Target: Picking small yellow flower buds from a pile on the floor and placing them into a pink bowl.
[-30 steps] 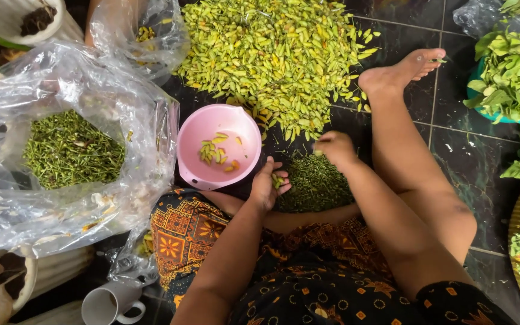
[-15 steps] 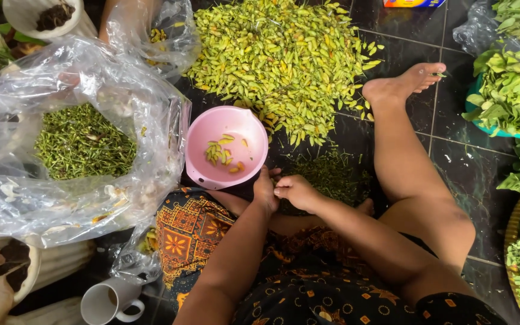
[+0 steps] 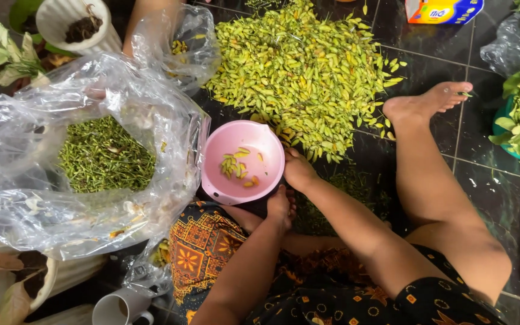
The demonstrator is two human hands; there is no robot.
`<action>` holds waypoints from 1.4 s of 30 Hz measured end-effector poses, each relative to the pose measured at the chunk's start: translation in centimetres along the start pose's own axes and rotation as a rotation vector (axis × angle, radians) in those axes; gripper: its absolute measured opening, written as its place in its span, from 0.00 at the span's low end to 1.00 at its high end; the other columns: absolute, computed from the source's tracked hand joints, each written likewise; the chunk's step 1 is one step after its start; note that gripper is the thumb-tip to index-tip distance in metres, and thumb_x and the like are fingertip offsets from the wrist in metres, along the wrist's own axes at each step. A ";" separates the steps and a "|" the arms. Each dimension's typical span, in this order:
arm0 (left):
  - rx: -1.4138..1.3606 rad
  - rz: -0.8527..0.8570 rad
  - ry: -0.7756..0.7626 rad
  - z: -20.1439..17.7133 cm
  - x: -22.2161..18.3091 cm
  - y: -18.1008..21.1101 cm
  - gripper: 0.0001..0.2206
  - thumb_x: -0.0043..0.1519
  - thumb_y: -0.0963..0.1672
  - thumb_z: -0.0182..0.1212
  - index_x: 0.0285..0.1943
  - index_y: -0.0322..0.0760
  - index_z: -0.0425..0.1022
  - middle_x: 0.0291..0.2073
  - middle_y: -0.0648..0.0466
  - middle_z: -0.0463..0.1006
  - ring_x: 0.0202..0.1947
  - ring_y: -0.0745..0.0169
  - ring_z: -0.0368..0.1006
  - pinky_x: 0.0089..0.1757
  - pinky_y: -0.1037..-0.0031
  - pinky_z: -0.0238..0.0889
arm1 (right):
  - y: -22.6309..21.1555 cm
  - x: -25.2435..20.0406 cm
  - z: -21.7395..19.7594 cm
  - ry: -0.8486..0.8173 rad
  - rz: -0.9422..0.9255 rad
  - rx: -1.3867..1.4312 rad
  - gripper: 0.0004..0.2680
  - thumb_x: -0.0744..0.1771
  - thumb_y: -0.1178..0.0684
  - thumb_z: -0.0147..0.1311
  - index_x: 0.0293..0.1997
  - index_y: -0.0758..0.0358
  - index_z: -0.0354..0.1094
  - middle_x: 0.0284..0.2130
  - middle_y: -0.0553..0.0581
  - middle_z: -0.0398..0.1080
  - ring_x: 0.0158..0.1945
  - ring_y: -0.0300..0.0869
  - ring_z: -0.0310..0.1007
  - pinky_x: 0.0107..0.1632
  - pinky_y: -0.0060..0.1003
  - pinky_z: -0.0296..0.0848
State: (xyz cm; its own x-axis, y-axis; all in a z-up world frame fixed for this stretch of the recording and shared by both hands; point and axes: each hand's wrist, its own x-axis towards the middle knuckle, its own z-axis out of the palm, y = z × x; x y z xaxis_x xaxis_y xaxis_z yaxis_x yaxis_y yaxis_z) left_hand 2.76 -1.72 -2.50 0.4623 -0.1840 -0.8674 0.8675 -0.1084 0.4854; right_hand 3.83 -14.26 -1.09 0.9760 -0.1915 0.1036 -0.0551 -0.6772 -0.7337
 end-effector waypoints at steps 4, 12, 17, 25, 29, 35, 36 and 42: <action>0.012 0.004 -0.019 0.1 -0.3 0.4 0.18 0.71 0.52 0.45 0.45 0.35 0.73 0.23 0.54 0.66 0.18 0.66 0.64 0.18 0.85 0.54 | 4.4 -0.8 1.7 0.005 -0.117 -0.586 0.08 0.67 0.50 0.52 0.41 0.57 0.78 0.41 0.57 0.74 0.49 0.50 0.69 0.49 0.38 0.74; -0.028 0.065 -0.073 0.6 -1.3 0.9 0.18 0.71 0.52 0.48 0.46 0.34 0.74 0.25 0.52 0.69 0.20 0.65 0.68 0.20 0.85 0.59 | 2.8 -6.0 -1.9 -0.054 0.545 0.069 0.07 0.67 0.48 0.58 0.46 0.50 0.80 0.45 0.49 0.75 0.45 0.45 0.76 0.40 0.37 0.76; 0.016 0.004 -0.116 0.5 -0.4 0.5 0.23 0.70 0.57 0.41 0.46 0.38 0.72 0.28 0.52 0.70 0.24 0.63 0.70 0.22 0.83 0.62 | -4.2 -8.9 -2.4 0.156 0.271 -0.108 0.04 0.61 0.52 0.64 0.36 0.47 0.80 0.30 0.50 0.80 0.37 0.46 0.81 0.38 0.35 0.79; 0.054 0.087 -0.069 -0.1 -1.0 0.2 0.24 0.70 0.57 0.45 0.36 0.35 0.73 0.22 0.51 0.67 0.18 0.58 0.66 0.18 0.76 0.59 | -5.7 -10.8 -2.3 -0.100 0.278 -0.162 0.04 0.68 0.53 0.57 0.38 0.57 0.77 0.33 0.54 0.76 0.40 0.48 0.79 0.43 0.36 0.78; 0.129 0.094 -0.107 0.2 -0.2 -0.2 0.24 0.71 0.56 0.44 0.36 0.36 0.73 0.19 0.52 0.65 0.15 0.58 0.63 0.17 0.76 0.55 | -4.9 -10.0 -4.6 -0.408 0.423 0.192 0.06 0.68 0.53 0.58 0.43 0.63 0.77 0.36 0.63 0.80 0.42 0.51 0.81 0.46 0.46 0.78; 0.110 0.042 -0.130 0.3 -0.1 0.2 0.22 0.71 0.57 0.43 0.39 0.41 0.73 0.20 0.54 0.72 0.17 0.62 0.67 0.19 0.79 0.55 | -1.4 -3.9 -7.9 -0.136 0.639 0.293 0.09 0.72 0.50 0.47 0.52 0.62 0.71 0.45 0.63 0.74 0.50 0.56 0.75 0.54 0.49 0.72; 0.109 0.047 -0.128 0.2 -0.1 0.2 0.22 0.71 0.57 0.43 0.39 0.41 0.73 0.20 0.54 0.72 0.17 0.62 0.67 0.19 0.79 0.55 | 1.3 -3.8 -6.6 -0.135 0.633 0.294 0.09 0.72 0.50 0.47 0.52 0.62 0.71 0.45 0.63 0.74 0.50 0.56 0.75 0.54 0.49 0.72; 0.086 0.032 -0.153 0.1 -0.4 0.8 0.22 0.72 0.55 0.42 0.43 0.38 0.74 0.21 0.52 0.74 0.18 0.63 0.68 0.19 0.81 0.57 | 6.5 -3.3 -4.2 -0.201 -0.003 -0.809 0.06 0.70 0.57 0.55 0.50 0.64 0.68 0.50 0.62 0.59 0.50 0.51 0.65 0.48 0.44 0.74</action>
State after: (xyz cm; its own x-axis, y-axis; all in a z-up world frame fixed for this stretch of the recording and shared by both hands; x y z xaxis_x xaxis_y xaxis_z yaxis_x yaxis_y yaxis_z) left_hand 3.21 -1.83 -1.77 0.4506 -0.3347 -0.8276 0.8308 -0.1822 0.5260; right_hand -0.64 -20.99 -3.41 0.9911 -0.1109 -0.0734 -0.1124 -0.9935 -0.0162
